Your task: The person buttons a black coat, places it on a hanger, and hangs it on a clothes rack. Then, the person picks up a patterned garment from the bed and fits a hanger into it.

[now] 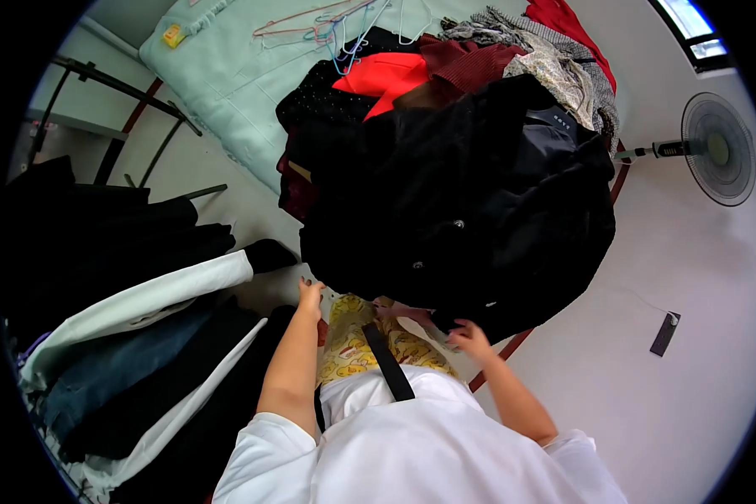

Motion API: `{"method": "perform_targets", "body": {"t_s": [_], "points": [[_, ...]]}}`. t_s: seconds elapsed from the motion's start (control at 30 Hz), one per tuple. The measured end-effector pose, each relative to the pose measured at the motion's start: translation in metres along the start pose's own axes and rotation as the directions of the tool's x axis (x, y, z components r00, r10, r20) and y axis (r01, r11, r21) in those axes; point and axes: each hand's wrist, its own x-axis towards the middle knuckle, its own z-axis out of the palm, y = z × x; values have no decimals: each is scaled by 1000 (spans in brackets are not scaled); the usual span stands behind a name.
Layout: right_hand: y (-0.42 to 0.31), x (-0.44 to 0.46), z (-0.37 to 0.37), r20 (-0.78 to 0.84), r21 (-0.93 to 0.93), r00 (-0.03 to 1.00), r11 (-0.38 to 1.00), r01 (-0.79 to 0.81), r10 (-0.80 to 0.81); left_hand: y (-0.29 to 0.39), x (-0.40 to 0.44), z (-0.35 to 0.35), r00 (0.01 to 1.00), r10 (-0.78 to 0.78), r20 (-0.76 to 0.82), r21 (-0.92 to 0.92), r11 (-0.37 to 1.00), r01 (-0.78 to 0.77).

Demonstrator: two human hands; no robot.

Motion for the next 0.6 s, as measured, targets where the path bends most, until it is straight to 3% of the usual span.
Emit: {"method": "perform_targets", "body": {"t_s": [0.03,0.07,0.1,0.13,0.2,0.3,0.33,0.4,0.47,0.5,0.53,0.6], "points": [[19,12,13,-43,140,999,990,16,-10,19,-12,11,998,4,-63,61,998,0],[23,26,20,-46,134,999,991,0,7,29,-14,19,992,9,-129,124,992,7],[20,43,24,-332,109,939,985,137,-94,27,5,16,994,3,-106,102,995,8],[17,58,29,-585,47,790,965,257,-182,25,23,10,996,-2,-85,87,996,9],[-16,63,37,-729,-338,480,866,369,-489,42,26,18,982,168,-82,166,974,-153],[-24,69,32,-743,-299,468,863,407,-478,44,69,11,929,365,69,374,854,-363],[-29,63,34,-692,-361,462,820,443,-554,53,70,14,930,359,84,381,850,-363],[-39,53,37,-644,-416,453,780,469,-616,67,68,17,964,177,199,500,828,-255],[-44,47,40,-683,150,651,808,569,-331,59,70,12,942,257,215,531,779,-333],[-41,51,44,-716,301,656,742,599,-239,60,70,10,936,278,217,584,731,-353],[-39,48,43,-725,302,647,735,607,-237,63,69,8,927,304,222,630,680,-374],[-32,36,38,-516,633,856,658,409,-35,66,72,-7,788,538,301,662,477,-579]]}}
